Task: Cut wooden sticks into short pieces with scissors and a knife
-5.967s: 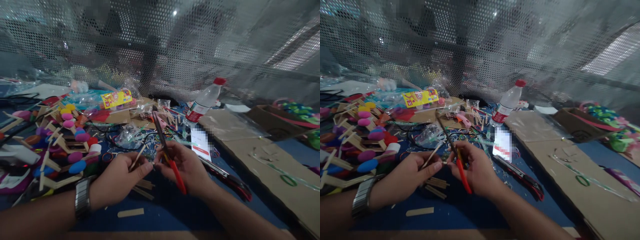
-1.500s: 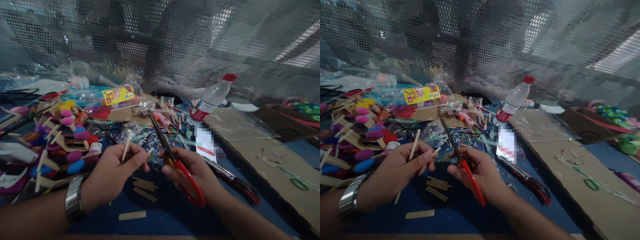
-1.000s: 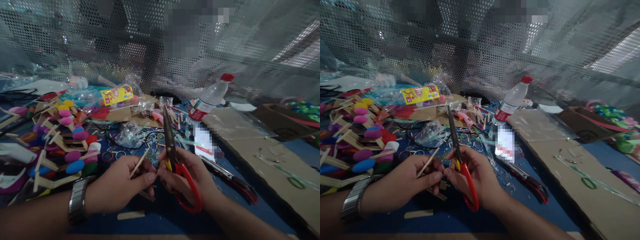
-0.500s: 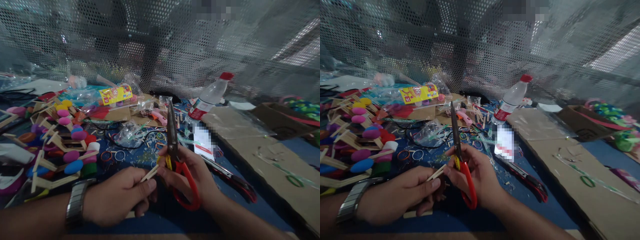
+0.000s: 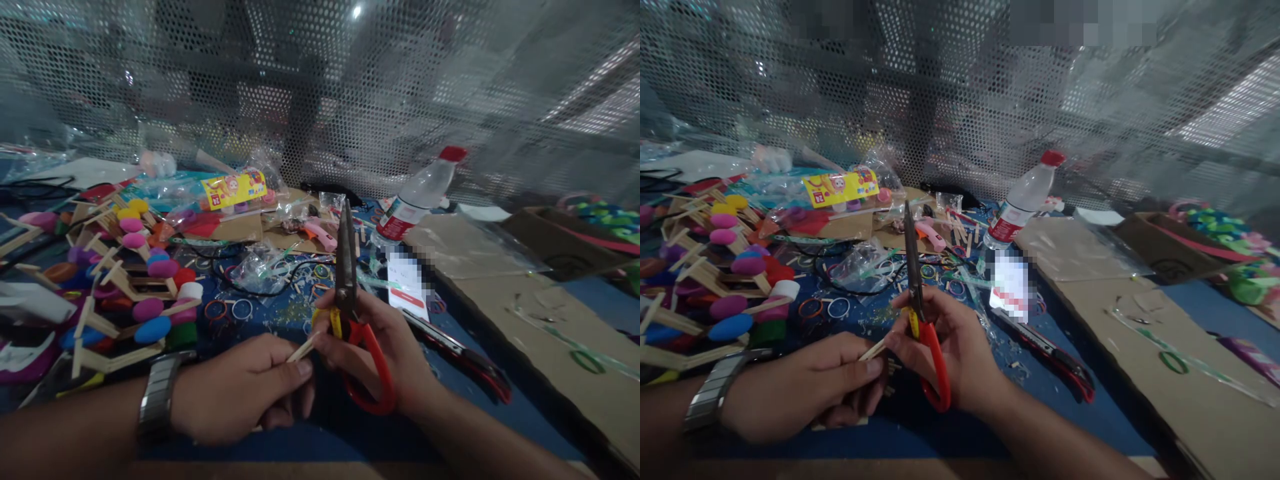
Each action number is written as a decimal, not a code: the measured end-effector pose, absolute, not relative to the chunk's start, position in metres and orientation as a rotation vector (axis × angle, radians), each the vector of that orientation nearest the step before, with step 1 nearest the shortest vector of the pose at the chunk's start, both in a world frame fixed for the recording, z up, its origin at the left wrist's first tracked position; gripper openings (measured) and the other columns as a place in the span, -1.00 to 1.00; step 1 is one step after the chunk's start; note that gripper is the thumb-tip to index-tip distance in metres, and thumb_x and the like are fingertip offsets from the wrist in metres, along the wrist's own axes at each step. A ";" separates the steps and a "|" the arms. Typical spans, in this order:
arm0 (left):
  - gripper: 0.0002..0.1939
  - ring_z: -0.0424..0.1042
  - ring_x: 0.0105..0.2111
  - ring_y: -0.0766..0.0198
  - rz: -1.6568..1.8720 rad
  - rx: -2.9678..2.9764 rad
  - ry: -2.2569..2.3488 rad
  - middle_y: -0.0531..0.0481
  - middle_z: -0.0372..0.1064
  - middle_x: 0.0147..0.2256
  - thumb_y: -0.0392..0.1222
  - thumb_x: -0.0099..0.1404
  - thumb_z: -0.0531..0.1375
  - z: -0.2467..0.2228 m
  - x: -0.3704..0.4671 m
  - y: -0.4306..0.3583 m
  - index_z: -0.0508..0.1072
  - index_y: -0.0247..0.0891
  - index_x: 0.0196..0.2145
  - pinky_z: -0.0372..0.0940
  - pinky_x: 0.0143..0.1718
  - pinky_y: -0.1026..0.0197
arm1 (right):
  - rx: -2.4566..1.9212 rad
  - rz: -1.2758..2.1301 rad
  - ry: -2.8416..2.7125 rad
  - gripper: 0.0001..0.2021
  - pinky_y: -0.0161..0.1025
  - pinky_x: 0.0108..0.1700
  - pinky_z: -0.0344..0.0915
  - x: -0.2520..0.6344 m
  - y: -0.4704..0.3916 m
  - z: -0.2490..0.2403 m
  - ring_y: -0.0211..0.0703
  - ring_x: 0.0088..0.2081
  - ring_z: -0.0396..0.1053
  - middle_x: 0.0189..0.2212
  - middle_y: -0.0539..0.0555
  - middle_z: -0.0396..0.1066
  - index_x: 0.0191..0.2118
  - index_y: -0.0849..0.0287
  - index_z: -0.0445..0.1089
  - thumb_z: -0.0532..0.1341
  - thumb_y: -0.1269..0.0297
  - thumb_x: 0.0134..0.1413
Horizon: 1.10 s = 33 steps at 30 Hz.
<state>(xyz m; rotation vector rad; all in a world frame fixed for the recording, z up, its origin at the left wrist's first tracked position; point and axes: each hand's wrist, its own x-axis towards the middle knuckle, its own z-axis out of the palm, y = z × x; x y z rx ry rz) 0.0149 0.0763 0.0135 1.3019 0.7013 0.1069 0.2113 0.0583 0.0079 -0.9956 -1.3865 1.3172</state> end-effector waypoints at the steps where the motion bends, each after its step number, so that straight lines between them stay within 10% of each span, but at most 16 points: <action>1: -0.48 0.08 -0.58 0.42 0.105 1.301 0.704 0.15 0.14 -0.58 0.24 0.40 -0.01 0.015 0.015 0.077 0.34 -0.28 -0.42 0.01 -0.59 0.40 | -0.991 1.302 -1.398 -0.68 -0.37 -0.53 0.28 0.212 0.058 0.007 -0.33 -0.55 0.31 -0.46 -0.06 0.42 -0.17 0.10 0.36 0.45 0.22 0.00; 33: -0.74 0.27 -0.56 0.46 0.423 1.245 0.786 0.12 0.33 -0.49 -0.04 0.28 0.25 0.018 0.020 0.089 0.44 -0.33 -0.36 0.24 -0.49 0.36 | -1.050 0.996 -1.196 -0.52 -0.35 -0.60 0.35 0.230 0.075 0.007 -0.33 -0.63 0.35 -0.49 -0.13 0.42 -0.05 -0.01 0.30 0.48 0.22 -0.07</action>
